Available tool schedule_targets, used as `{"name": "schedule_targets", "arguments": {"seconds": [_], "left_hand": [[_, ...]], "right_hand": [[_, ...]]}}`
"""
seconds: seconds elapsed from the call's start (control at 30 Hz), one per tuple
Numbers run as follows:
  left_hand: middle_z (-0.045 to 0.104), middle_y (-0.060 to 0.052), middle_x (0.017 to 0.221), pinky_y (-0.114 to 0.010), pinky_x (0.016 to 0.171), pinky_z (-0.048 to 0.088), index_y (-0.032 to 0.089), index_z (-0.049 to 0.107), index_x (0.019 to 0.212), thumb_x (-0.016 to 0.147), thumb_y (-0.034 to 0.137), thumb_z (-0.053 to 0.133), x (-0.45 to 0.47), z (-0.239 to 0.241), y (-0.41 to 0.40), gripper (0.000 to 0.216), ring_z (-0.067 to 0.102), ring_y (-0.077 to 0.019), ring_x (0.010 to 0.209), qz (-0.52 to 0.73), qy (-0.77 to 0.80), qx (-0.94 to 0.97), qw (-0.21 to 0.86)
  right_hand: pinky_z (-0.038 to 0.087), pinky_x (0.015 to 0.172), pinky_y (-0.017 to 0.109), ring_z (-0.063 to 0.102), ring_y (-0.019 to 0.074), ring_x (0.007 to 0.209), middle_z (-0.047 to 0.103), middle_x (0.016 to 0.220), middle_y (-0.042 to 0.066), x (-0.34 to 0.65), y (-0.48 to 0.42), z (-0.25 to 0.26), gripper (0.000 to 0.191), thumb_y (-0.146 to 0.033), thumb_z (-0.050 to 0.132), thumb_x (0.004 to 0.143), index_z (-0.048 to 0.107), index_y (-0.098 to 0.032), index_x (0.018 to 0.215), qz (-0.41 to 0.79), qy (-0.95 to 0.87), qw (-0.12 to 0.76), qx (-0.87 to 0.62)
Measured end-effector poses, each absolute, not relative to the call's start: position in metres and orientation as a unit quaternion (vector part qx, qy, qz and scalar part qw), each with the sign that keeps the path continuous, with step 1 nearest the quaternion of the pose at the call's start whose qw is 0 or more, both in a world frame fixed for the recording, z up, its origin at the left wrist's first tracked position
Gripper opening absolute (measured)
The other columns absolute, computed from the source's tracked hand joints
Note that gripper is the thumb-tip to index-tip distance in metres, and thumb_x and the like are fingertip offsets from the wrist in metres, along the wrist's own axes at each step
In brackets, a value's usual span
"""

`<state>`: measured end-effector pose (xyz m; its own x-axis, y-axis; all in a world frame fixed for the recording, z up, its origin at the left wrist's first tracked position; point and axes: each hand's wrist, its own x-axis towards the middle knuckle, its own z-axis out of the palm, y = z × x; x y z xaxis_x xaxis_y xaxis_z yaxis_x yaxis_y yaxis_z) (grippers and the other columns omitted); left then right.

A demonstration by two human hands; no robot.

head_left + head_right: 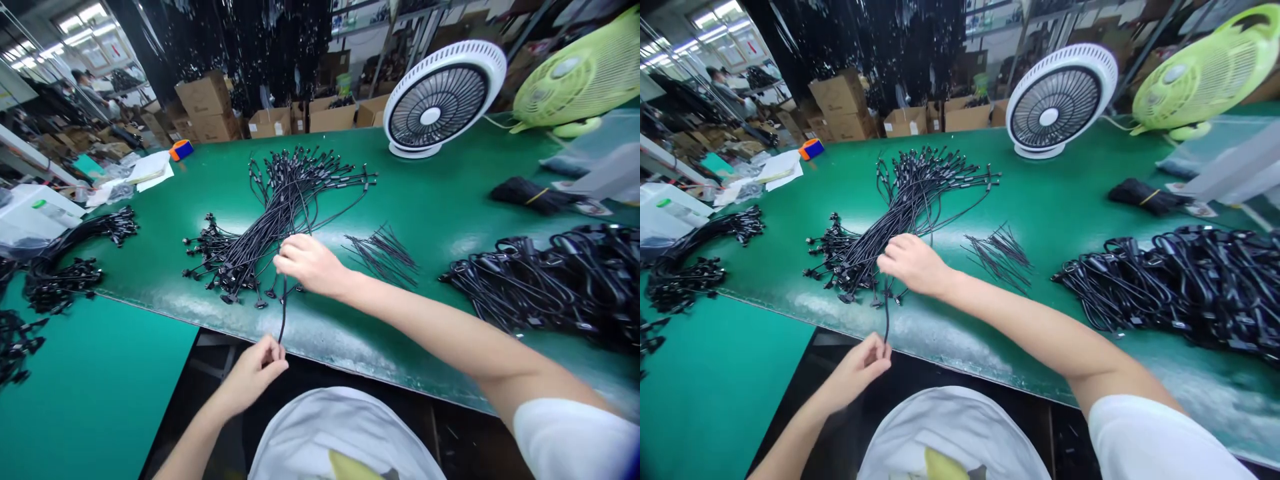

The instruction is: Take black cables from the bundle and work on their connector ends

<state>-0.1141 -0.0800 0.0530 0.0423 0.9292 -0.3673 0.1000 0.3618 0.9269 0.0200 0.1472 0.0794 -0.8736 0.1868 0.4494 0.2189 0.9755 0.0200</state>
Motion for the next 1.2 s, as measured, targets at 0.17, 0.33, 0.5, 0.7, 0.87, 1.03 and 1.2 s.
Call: {"name": "schedule_targets", "arguments": {"seconds": [0.17,0.33,0.5,0.7,0.87,1.03,1.2], "left_hand": [[0.036,0.009,0.063,-0.016,0.041,0.013,0.020,0.054,0.095,0.086,0.044,0.064,-0.140,0.049,-0.127,0.028,0.016,-0.0002,0.041,0.463,0.598,0.267,0.598],[0.038,0.011,0.050,-0.010,0.029,0.016,0.016,0.059,0.077,0.089,0.035,0.063,-0.190,0.067,-0.142,0.023,0.010,0.0025,0.030,0.674,0.402,0.216,0.581],[0.060,0.007,0.064,-0.004,0.037,0.039,0.017,0.066,0.091,0.081,0.035,0.073,-0.191,0.077,-0.119,0.022,0.049,0.0006,0.041,0.761,0.429,0.244,0.421],[0.072,-0.007,0.097,-0.037,0.104,0.046,0.019,0.071,0.107,0.089,0.037,0.061,-0.117,0.062,-0.071,0.027,0.065,-0.0203,0.102,0.461,0.612,0.544,0.344],[0.040,0.008,0.047,-0.025,0.063,0.048,0.013,0.068,0.097,0.095,0.043,0.051,-0.098,0.048,-0.051,0.035,0.040,-0.0061,0.042,0.438,0.482,0.424,0.629],[0.020,0.012,0.046,-0.014,0.044,0.035,0.011,0.067,0.084,0.088,0.034,0.063,-0.126,0.061,-0.046,0.023,0.015,-0.0002,0.034,0.572,0.370,0.235,0.693],[0.033,0.009,0.053,-0.011,0.042,0.036,0.010,0.064,0.113,0.098,0.023,0.045,-0.130,0.071,-0.038,0.027,0.025,-0.0013,0.036,0.660,0.369,0.113,0.644]], "right_hand": [[0.041,0.081,0.029,0.050,0.0135,0.085,0.059,0.088,0.004,0.036,0.174,0.114,0.041,-0.025,0.025,0.103,0.065,-0.014,0.098,-0.104,-0.957,0.194,-0.190],[0.032,0.063,0.028,0.053,0.0188,0.086,0.063,0.098,0.009,0.063,0.249,0.148,0.032,-0.023,0.032,0.100,0.062,-0.015,0.108,-0.141,-0.900,0.219,-0.349],[0.022,0.055,0.031,0.053,0.0184,0.069,0.065,0.088,0.014,0.085,0.179,0.150,0.032,-0.015,0.032,0.096,0.060,-0.011,0.112,-0.157,-0.914,0.083,-0.365],[0.023,0.051,0.028,0.055,0.0125,0.063,0.064,0.078,0.002,0.094,0.054,0.119,0.016,-0.019,0.046,0.094,0.062,-0.019,0.091,0.025,-0.993,-0.006,-0.114],[0.024,0.052,0.026,0.059,0.0158,0.073,0.066,0.084,0.006,0.123,0.104,0.115,0.039,-0.043,0.039,0.099,0.065,-0.017,0.086,-0.007,-0.958,0.050,-0.284],[0.041,0.067,0.028,0.064,0.0191,0.090,0.068,0.102,0.010,0.177,0.142,0.071,0.037,-0.043,0.041,0.099,0.064,-0.019,0.115,0.099,-0.939,0.085,-0.318],[0.046,0.082,0.027,0.065,0.0176,0.095,0.068,0.109,0.009,0.198,0.123,0.038,0.036,-0.040,0.043,0.099,0.059,-0.022,0.126,0.187,-0.929,0.127,-0.291]]}}
